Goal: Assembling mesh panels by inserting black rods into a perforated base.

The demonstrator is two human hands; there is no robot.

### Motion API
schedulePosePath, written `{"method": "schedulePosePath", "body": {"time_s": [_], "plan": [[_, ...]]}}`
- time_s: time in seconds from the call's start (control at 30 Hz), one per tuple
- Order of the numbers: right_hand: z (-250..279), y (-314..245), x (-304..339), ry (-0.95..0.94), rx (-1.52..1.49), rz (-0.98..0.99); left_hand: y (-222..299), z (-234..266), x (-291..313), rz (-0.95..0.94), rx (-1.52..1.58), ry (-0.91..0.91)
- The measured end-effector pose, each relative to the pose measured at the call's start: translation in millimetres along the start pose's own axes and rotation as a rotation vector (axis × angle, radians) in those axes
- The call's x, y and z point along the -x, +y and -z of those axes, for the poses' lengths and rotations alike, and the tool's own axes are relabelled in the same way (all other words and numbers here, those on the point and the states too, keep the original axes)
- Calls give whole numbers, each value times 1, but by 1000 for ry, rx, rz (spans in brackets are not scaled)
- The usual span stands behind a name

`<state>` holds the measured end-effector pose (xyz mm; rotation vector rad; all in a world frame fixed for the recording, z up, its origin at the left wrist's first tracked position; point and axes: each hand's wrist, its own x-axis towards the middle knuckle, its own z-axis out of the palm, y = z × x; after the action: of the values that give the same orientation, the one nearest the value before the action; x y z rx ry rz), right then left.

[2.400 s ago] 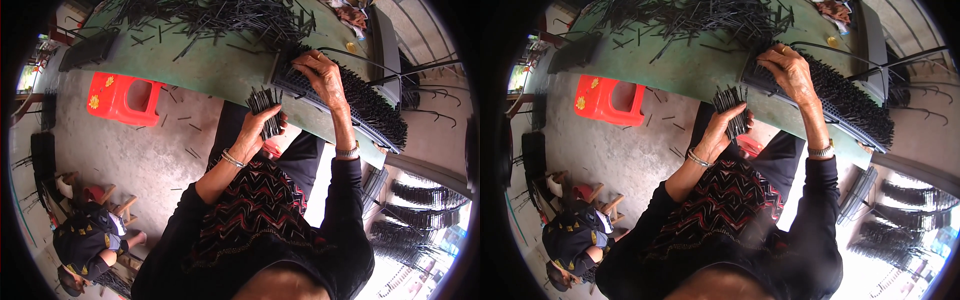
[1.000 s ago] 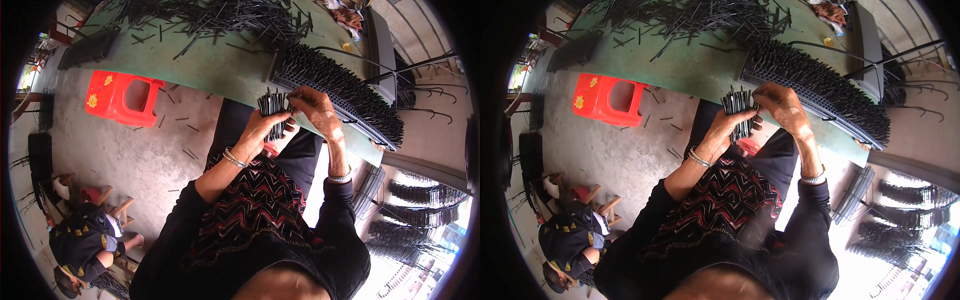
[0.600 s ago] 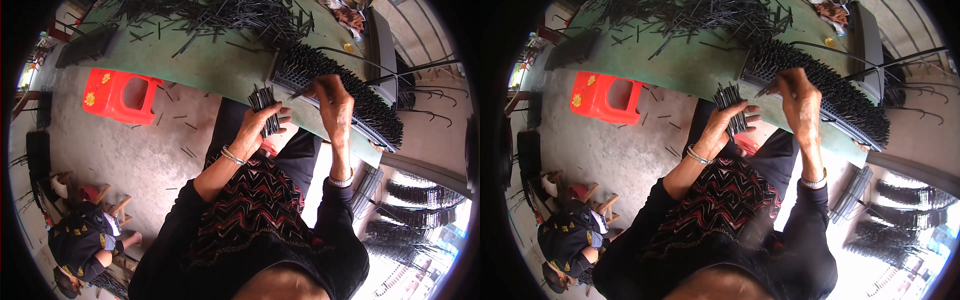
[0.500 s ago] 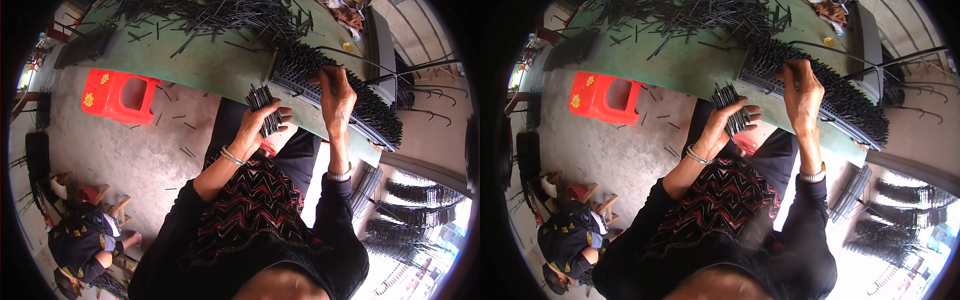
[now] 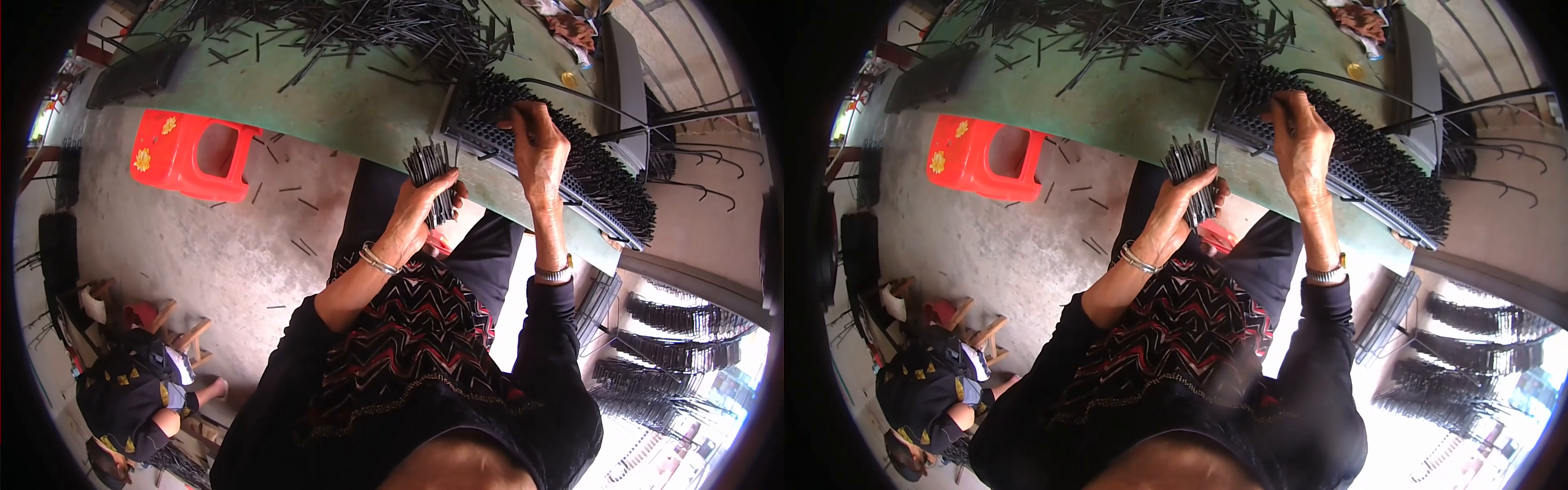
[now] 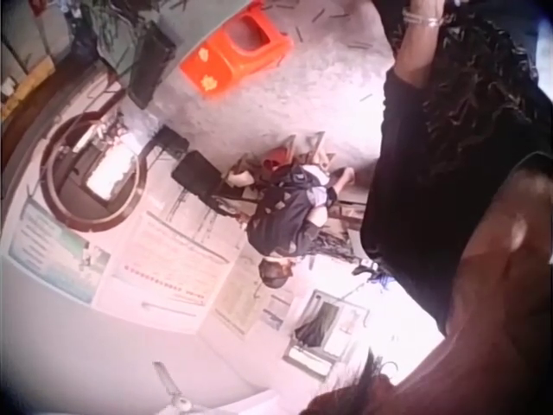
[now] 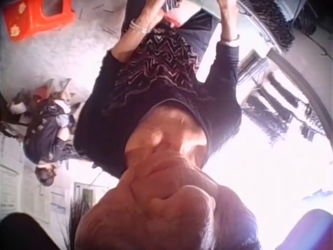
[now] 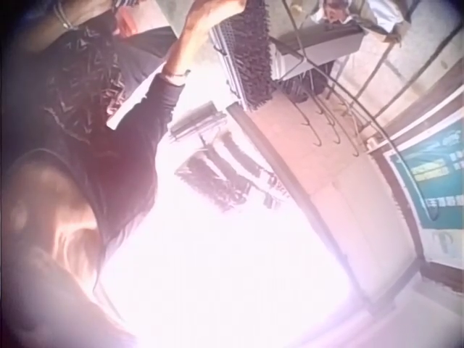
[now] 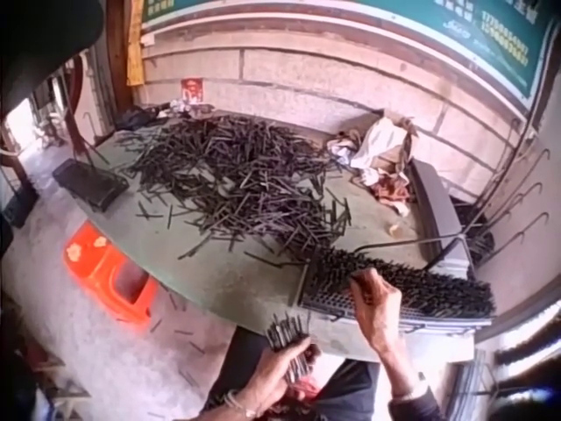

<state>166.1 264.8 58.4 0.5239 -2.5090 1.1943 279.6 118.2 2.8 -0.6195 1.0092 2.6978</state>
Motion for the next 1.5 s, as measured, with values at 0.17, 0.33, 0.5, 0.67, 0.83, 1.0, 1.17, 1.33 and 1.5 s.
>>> {"method": "schedulePosePath", "body": {"time_s": [0.17,0.33,0.5,0.67,0.83,1.0,1.17,1.33,1.5], "plan": [[6,-2,-10,-78,15,-26,0,0,0,-15,-20,-2],[8,2,-11,-128,-28,-27,0,1,1,-28,-36,-4],[-1,9,-10,-83,278,268,-1,-2,2,9,-56,-15],[-10,13,-5,-59,506,336,1,-9,6,20,-26,-28],[3,-6,19,-109,244,162,4,-8,9,-24,-105,-61],[11,-23,50,-432,-236,-176,4,-12,12,-39,-212,-111],[16,-16,52,-498,-424,-382,6,-22,19,-3,-310,-115],[20,-18,48,-509,-454,-460,2,-15,14,-10,-280,-113],[26,-16,42,-367,-498,-441,7,-9,9,104,-58,32]]}}
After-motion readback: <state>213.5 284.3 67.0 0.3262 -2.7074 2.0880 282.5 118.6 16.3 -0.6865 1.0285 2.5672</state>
